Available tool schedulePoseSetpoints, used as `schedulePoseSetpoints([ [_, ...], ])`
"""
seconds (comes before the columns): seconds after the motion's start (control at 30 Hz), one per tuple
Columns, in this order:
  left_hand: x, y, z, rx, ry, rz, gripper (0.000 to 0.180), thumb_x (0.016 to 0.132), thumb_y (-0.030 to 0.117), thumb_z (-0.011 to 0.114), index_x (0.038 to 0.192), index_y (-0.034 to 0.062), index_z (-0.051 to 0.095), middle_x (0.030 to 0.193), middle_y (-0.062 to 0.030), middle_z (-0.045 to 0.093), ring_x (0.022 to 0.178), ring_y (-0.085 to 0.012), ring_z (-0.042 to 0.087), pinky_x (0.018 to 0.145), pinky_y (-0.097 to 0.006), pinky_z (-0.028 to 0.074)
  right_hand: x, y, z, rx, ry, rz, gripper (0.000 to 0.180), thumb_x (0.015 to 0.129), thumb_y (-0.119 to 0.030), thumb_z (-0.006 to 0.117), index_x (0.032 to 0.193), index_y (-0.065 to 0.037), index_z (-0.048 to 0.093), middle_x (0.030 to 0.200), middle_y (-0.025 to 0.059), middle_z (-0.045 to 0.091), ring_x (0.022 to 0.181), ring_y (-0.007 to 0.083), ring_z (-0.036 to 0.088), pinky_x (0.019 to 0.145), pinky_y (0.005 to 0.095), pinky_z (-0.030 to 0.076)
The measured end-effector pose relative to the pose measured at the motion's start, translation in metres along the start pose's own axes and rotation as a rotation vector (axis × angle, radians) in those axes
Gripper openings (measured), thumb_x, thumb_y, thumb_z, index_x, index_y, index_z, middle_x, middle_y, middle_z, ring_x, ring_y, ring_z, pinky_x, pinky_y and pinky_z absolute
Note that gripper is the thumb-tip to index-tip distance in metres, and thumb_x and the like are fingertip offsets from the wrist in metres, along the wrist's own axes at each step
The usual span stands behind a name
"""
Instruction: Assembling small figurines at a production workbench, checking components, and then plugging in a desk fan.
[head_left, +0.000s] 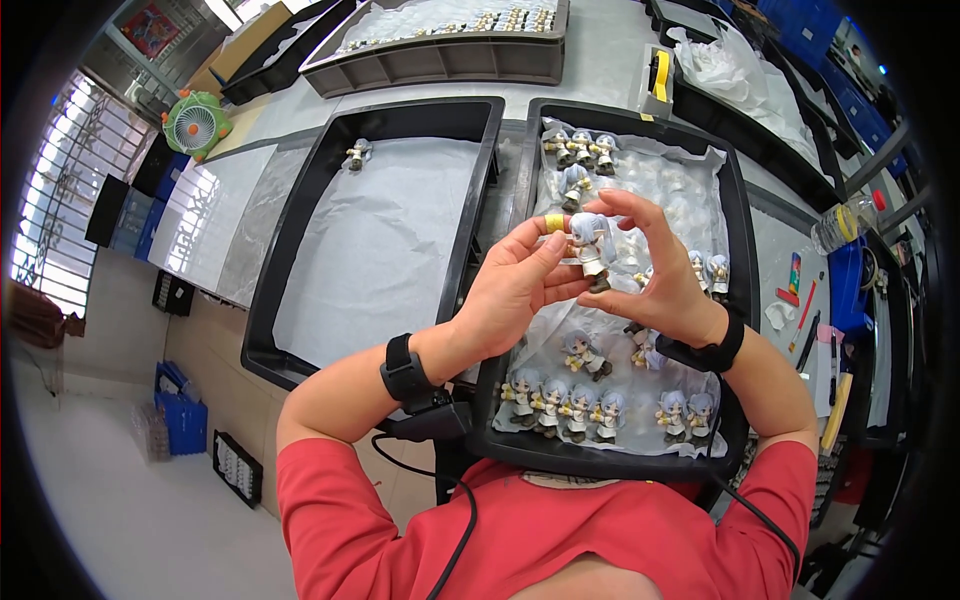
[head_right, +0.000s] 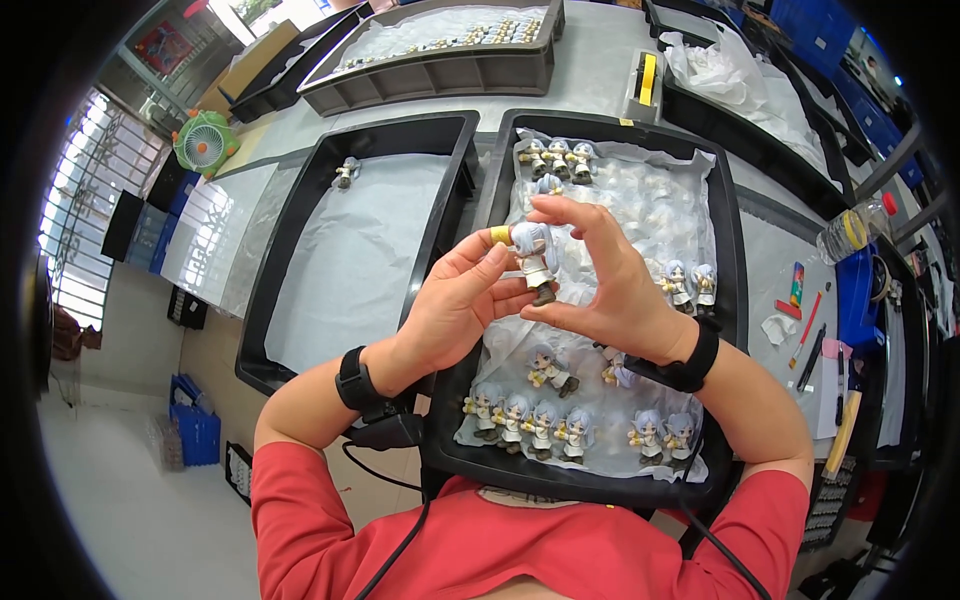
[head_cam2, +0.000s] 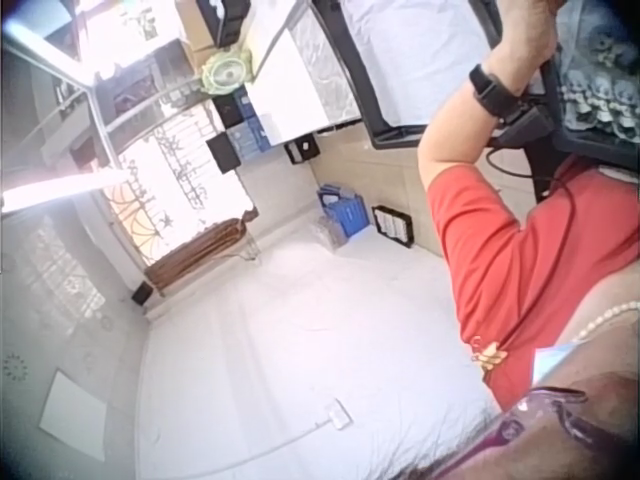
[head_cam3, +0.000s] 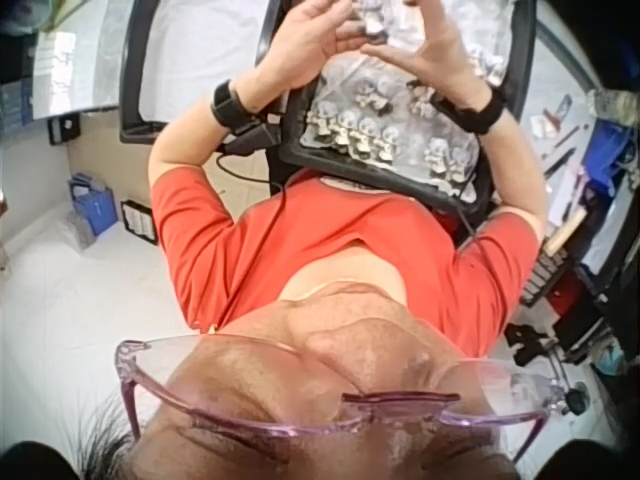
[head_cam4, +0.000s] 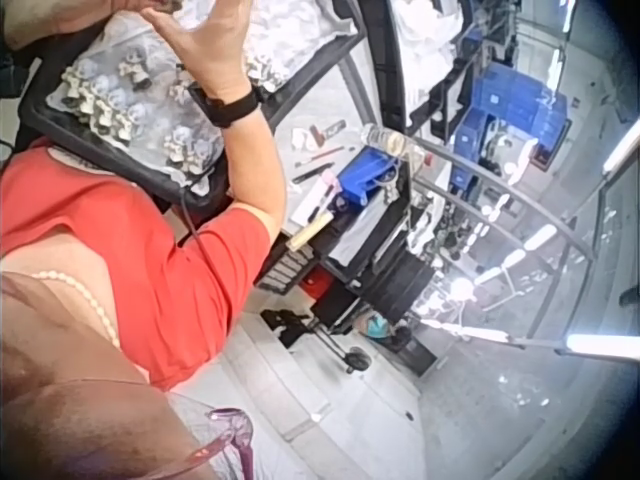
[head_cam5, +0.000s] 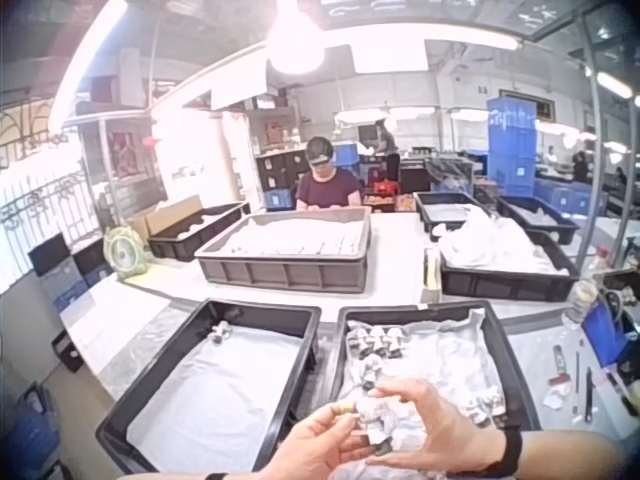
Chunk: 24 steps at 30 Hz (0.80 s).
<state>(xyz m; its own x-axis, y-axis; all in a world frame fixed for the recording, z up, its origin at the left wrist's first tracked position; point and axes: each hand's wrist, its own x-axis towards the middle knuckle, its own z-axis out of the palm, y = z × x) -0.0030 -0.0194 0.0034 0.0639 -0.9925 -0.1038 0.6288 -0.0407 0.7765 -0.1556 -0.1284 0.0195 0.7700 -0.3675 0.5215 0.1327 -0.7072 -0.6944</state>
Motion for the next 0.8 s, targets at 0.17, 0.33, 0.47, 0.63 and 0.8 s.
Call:
schedulePoseSetpoints([
  [0.17,0.001,-0.003,0.000,0.068,-0.050,-0.023,0.033,0.092,0.026,0.045,0.118,0.0064,0.042,0.111,-0.0085,0.053,0.097,-0.0238,0.057,0.083,-0.034,0.048,0.001,0.002,0.006,-0.052,-0.025,-0.153,0.080,0.054,-0.005,0.078,0.124,-0.010,0.040,0.113,0.0098,0.049,0.103,0.0250,0.048,0.087,0.0336,0.040],
  [0.33,0.001,0.002,0.000,0.047,-0.122,-0.034,0.039,0.092,0.027,0.044,0.124,0.0050,0.039,0.117,-0.0094,0.050,0.101,-0.0241,0.055,0.084,-0.035,0.047,0.001,-0.002,0.004,-0.059,-0.050,-0.131,0.092,0.051,-0.014,0.082,0.128,-0.008,0.034,0.115,0.0096,0.050,0.106,0.0237,0.048,0.088,0.0345,0.039],
  [0.47,0.001,0.002,0.002,-0.010,-0.167,-0.025,0.045,0.092,0.028,0.043,0.129,0.0044,0.035,0.122,-0.0113,0.047,0.104,-0.0248,0.054,0.086,-0.036,0.047,0.000,-0.004,0.004,-0.008,-0.019,-0.086,0.095,0.049,-0.017,0.083,0.130,-0.008,0.033,0.114,0.0086,0.050,0.104,0.0234,0.048,0.086,0.0328,0.041],
  [0.63,0.002,0.004,0.005,-0.055,-0.219,-0.015,0.045,0.093,0.028,0.041,0.131,0.0042,0.032,0.126,-0.0134,0.043,0.106,-0.0263,0.052,0.087,-0.036,0.046,0.000,-0.003,0.003,0.021,-0.011,-0.060,0.093,0.050,-0.019,0.083,0.129,-0.008,0.035,0.114,0.0083,0.050,0.104,0.0219,0.048,0.085,0.0318,0.041],
  [0.8,0.001,0.008,0.008,-0.085,-0.226,-0.046,0.043,0.094,0.026,0.038,0.131,0.0059,0.031,0.121,-0.0073,0.046,0.106,-0.0220,0.052,0.086,-0.033,0.045,0.000,-0.001,0.001,-0.015,-0.023,-0.050,0.090,0.051,-0.020,0.083,0.127,-0.009,0.037,0.114,0.0083,0.050,0.105,0.0210,0.049,0.085,0.0311,0.041],
])
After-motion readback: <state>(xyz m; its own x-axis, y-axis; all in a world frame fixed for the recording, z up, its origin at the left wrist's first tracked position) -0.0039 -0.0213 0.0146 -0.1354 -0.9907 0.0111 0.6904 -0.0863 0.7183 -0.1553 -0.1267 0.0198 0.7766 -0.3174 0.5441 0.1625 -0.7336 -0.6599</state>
